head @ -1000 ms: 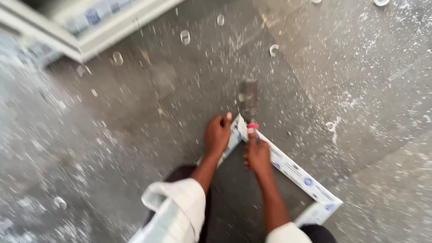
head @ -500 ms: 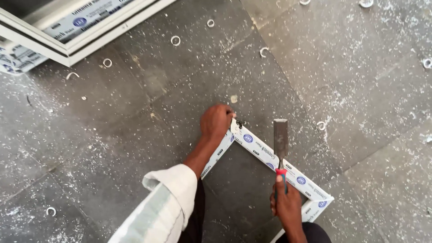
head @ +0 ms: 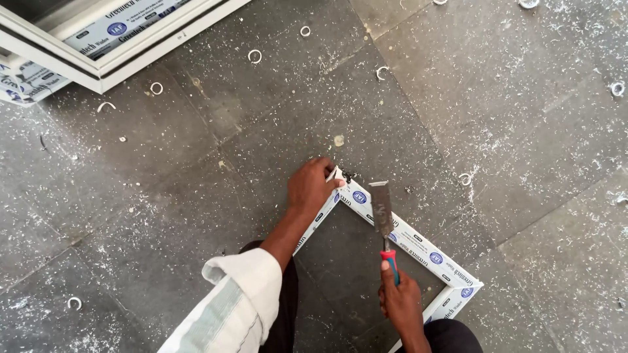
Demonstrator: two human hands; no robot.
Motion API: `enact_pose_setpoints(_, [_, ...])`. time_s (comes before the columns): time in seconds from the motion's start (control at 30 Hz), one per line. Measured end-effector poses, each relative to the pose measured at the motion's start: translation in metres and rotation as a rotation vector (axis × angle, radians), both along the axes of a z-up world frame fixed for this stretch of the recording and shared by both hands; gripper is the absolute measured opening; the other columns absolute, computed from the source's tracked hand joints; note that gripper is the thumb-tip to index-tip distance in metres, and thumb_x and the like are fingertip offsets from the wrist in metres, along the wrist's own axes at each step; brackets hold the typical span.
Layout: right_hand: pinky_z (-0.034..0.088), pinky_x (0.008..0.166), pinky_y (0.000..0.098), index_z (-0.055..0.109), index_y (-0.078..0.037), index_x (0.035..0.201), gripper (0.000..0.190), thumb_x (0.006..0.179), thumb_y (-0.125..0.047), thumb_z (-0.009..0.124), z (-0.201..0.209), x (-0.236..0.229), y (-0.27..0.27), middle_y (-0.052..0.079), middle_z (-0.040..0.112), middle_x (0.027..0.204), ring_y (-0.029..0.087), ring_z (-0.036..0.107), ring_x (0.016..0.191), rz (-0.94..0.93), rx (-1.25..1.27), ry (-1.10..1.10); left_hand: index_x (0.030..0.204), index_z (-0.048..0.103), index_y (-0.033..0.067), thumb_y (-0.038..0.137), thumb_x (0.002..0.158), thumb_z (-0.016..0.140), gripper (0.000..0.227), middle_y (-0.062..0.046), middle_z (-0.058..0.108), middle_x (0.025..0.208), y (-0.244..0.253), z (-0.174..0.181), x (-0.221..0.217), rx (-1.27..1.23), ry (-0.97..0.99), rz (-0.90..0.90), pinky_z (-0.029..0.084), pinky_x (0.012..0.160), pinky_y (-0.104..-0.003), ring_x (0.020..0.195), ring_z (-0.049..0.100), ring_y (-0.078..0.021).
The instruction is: The recorder uses a chisel to clean the joint of a uPVC window frame on the floor.
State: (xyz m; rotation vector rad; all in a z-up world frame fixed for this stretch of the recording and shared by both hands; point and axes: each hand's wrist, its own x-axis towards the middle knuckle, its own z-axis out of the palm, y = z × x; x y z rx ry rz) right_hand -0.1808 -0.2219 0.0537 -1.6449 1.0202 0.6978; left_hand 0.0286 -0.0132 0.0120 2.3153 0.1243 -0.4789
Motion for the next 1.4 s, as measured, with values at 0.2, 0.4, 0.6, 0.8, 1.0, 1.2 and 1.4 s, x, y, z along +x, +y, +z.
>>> enact_pose_setpoints(0.2, [0.036,0.037,0.0344,0.052,-0.003,0.074,0.055,0.097,-0.053,0.054,0.005,0.002,-0.004,0.007,0.048,0.051,0.016,0.047,0.038,-0.037,-0.053,-0.024,0.099,0.074,0.0110,0.025,0.102,0.078,0.015,-0.008,0.072,0.100,-0.004,-0.031,-0.002,0.088,-0.204,0.187,0.052,0.075,-0.046,0.090,0.068,-0.0335])
enact_pose_setpoints(0.4, [0.038,0.038,0.0333,0.054,-0.004,0.076,0.054,0.097,-0.053,0.053,0.010,-0.003,-0.018,0.006,0.049,0.053,0.015,0.047,0.040,-0.078,-0.082,-0.034,0.101,0.071,0.0109,0.022,0.072,0.087,0.034,-0.005,0.073,0.091,0.012,-0.004,-0.001,-0.078,0.051,0.054,0.055,0.075,-0.045,0.087,0.072,-0.0276])
enact_pose_setpoints(0.6, [0.037,0.038,0.0323,0.055,-0.003,0.080,0.056,0.100,-0.055,0.049,0.036,-0.016,-0.039,0.006,0.049,0.053,0.016,0.046,0.040,-0.175,-0.199,-0.066,0.118,0.062,0.0102,0.023,0.046,0.094,0.080,-0.011,0.070,0.102,0.001,-0.015,0.005,0.089,-0.209,-0.229,0.053,0.075,-0.045,0.097,0.067,-0.0335])
enact_pose_setpoints(0.8, [0.035,0.036,0.0356,0.055,-0.001,0.081,0.058,0.102,-0.055,0.044,0.034,-0.072,-0.087,0.009,0.049,0.052,0.021,0.047,0.037,-0.314,-0.256,-0.157,0.120,0.064,0.0117,0.025,0.091,0.077,0.034,-0.005,0.071,0.100,0.003,-0.020,0.021,-0.086,-0.287,0.294,0.054,0.081,-0.043,0.096,0.070,-0.0259])
enact_pose_setpoints(1.0, [0.036,0.036,0.0390,0.047,-0.001,0.083,0.056,0.102,-0.054,0.051,0.002,-0.126,-0.117,0.013,0.043,0.052,0.024,0.043,0.037,-0.575,-0.248,-0.308,0.103,0.070,0.0119,0.027,0.077,0.086,0.035,-0.006,0.070,0.098,0.000,-0.019,-0.008,0.043,0.028,0.060,0.053,0.076,-0.044,0.092,0.068,-0.0274])
enact_pose_setpoints(1.2, [0.037,0.038,0.0361,0.048,-0.001,0.082,0.055,0.103,-0.053,0.053,0.013,-0.115,-0.103,0.011,0.045,0.053,0.020,0.045,0.040,-0.543,-0.249,-0.351,0.100,0.071,0.0113,0.026,0.080,0.084,0.028,-0.004,0.072,0.098,-0.002,-0.004,-0.015,-0.015,0.015,0.115,0.053,0.076,-0.043,0.091,0.069,-0.0254])
enact_pose_setpoints(1.4, [0.037,0.038,0.0338,0.051,0.000,0.085,0.048,0.103,-0.044,0.058,0.022,-0.113,-0.100,0.011,0.047,0.055,0.018,0.046,0.042,-0.528,-0.275,-0.413,0.095,0.074,0.0122,0.024,0.083,0.075,0.017,-0.003,0.075,0.091,-0.003,-0.051,-0.007,0.014,-0.043,0.126,0.053,0.074,-0.042,0.087,0.070,-0.0233])
